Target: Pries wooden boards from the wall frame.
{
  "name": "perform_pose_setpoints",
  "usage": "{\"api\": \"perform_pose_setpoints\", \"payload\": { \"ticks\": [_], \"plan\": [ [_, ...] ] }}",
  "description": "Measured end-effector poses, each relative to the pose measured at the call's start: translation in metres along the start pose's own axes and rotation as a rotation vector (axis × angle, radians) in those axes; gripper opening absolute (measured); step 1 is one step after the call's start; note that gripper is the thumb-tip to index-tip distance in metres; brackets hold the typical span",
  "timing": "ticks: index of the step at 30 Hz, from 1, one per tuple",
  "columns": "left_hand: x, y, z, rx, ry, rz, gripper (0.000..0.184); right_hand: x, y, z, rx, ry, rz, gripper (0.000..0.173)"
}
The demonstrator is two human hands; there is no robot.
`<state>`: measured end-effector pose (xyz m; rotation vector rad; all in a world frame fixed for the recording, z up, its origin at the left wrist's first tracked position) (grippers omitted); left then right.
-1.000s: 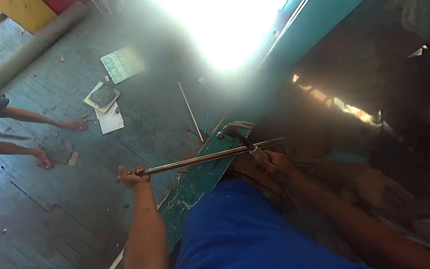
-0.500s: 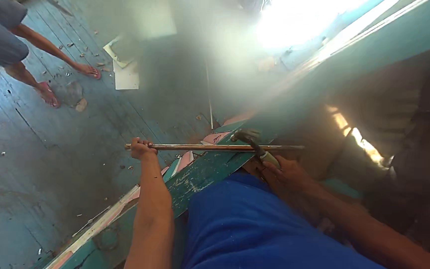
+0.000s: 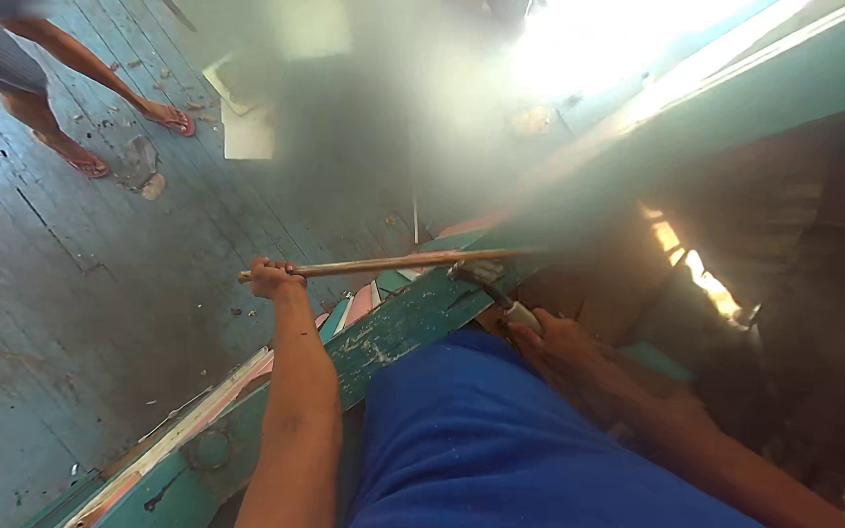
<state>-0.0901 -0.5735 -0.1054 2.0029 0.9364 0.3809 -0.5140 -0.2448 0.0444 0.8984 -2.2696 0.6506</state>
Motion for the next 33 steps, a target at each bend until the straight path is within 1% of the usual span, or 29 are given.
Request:
{"api": "perform_pose_setpoints", "payload": {
  "ticks": [1,3,5,6,8,9,10,11,12,13,14,16,17,18,20,22,24,26,28,31,33],
  "plan": [
    [-0.001,0.001,0.003,-0.005,-0.012,-0.005,0.022,0.011,-0.007,-0.006,0.051,0.084,0.037,0.078],
    [-0.014,0.008,0.004,-0.017,-0.038,-0.026,0.021,0.040,-0.032,-0.018,0.198,0.309,0.126,0.072],
    [-0.018,0.012,-0.001,-0.016,-0.058,-0.025,0.023,0.065,-0.056,-0.035,0.312,0.478,0.206,0.064],
    [-0.020,0.014,-0.002,-0.018,-0.067,-0.027,0.024,0.075,-0.066,-0.041,0.355,0.535,0.226,0.061],
    [-0.020,0.014,-0.004,-0.019,-0.076,-0.034,0.026,0.083,-0.076,-0.045,0.397,0.592,0.200,0.059],
    [-0.017,0.013,-0.004,-0.021,-0.072,-0.038,0.026,0.080,-0.076,-0.040,0.384,0.584,0.144,0.060],
    [-0.014,0.011,-0.004,-0.024,-0.065,-0.040,0.025,0.071,-0.071,-0.030,0.334,0.526,0.063,0.062],
    [-0.009,0.007,-0.002,-0.023,-0.052,-0.039,0.026,0.055,-0.061,-0.013,0.235,0.400,-0.027,0.067],
    [-0.001,0.001,0.000,-0.015,-0.034,-0.025,0.026,0.035,-0.045,0.004,0.090,0.206,-0.091,0.071],
    [0.009,-0.008,0.001,0.007,-0.011,-0.001,0.025,0.018,-0.029,0.015,-0.027,0.059,-0.089,0.073],
    [0.019,-0.018,0.002,0.042,0.010,0.017,0.021,0.013,-0.019,0.022,-0.071,0.030,-0.031,0.073],
    [0.030,-0.027,0.005,0.073,0.057,-0.013,0.018,0.031,-0.022,0.031,-0.093,0.060,0.149,0.069],
    [0.038,-0.026,0.005,0.073,0.048,-0.006,0.019,0.030,-0.020,0.024,-0.117,0.054,0.233,0.067],
    [0.044,-0.024,0.006,0.062,0.016,-0.003,0.021,0.027,-0.014,0.019,-0.135,0.061,0.291,0.065],
    [0.037,-0.009,0.013,0.023,-0.066,-0.016,0.027,0.038,0.001,0.021,-0.147,0.136,0.353,0.062],
    [0.043,0.016,0.026,-0.034,-0.114,-0.034,0.028,0.047,0.021,0.015,-0.179,0.217,0.363,0.062],
    [0.050,0.048,0.045,-0.096,-0.148,-0.040,0.025,0.055,0.043,0.007,-0.220,0.286,0.357,0.065],
    [0.061,0.080,0.054,-0.143,-0.131,-0.025,0.025,0.059,0.061,-0.003,-0.261,0.327,0.352,0.065],
    [0.071,0.103,0.057,-0.176,-0.104,0.003,0.024,0.064,0.073,-0.011,-0.295,0.347,0.353,0.065],
    [0.082,0.118,0.060,-0.213,-0.080,0.019,0.024,0.072,0.076,-0.020,-0.275,0.400,0.381,0.064],
    [0.085,0.121,0.063,-0.240,-0.102,0.043,0.025,0.082,0.070,-0.028,-0.189,0.503,0.379,0.065]
  ]
}}
Point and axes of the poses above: each hand's wrist, its own z-axis towards the middle knuckle, its own x-axis out of the back of the hand, y = z × x, the point moved 8 cm from there along z, towards the middle knuckle, and after that the axes turned 1 degree about -x, right-handed, at the moved point
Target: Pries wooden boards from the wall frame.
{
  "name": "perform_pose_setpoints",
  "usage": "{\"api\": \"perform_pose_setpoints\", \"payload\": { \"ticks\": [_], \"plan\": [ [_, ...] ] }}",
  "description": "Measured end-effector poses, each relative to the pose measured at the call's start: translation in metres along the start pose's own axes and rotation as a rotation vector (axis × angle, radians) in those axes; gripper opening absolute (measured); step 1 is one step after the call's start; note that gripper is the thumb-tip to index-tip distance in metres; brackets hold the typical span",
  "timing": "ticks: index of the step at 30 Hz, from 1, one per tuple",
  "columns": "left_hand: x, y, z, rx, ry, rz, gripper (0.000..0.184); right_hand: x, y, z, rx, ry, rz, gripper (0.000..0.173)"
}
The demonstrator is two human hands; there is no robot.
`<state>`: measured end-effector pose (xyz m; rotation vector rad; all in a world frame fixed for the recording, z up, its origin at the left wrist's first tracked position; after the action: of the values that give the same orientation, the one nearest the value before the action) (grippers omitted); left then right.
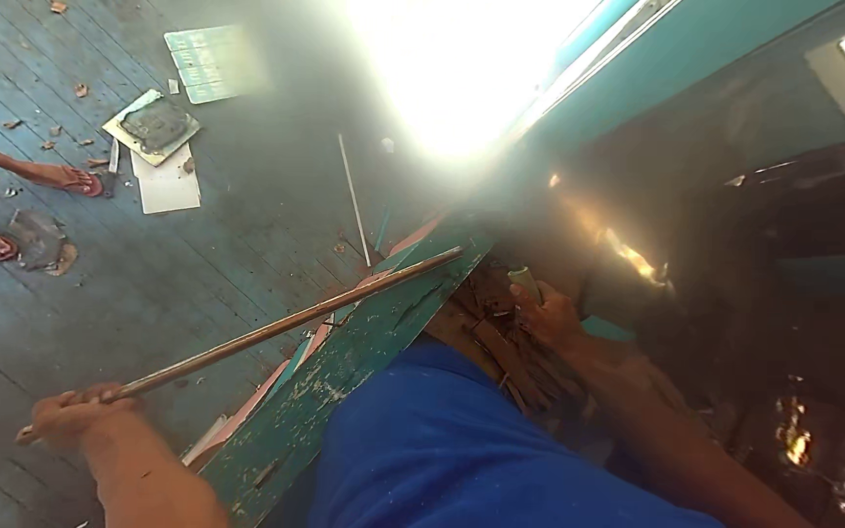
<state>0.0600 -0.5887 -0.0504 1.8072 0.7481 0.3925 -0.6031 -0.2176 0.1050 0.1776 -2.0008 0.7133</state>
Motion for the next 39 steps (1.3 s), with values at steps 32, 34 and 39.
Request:
{"api": "perform_pose_setpoints", "payload": {
  "ticks": [32,34,39],
  "plan": [
    [-0.072,-0.011,-0.049,0.355,-0.277,-0.346,0.067,-0.079,0.054,0.009,0.021,-0.165,-0.147,0.078],
    [-0.083,-0.032,-0.067,0.431,-0.275,-0.327,0.063,-0.080,0.059,0.011,0.015,-0.166,-0.146,0.076],
    [-0.122,-0.074,-0.119,0.519,-0.165,-0.272,0.067,-0.075,0.058,0.007,-0.018,-0.192,-0.090,0.074]
  ]
}}
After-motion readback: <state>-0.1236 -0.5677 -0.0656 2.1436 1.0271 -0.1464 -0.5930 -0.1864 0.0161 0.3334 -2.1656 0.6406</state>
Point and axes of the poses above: each hand's wrist, its own z-axis towards the middle knuckle, its own x-axis out of the back of the hand, y = z × x, the point moved 8 cm from there along z, towards the middle knuckle, and after that the axes turned 1 degree about -x, right-handed, at the moved point
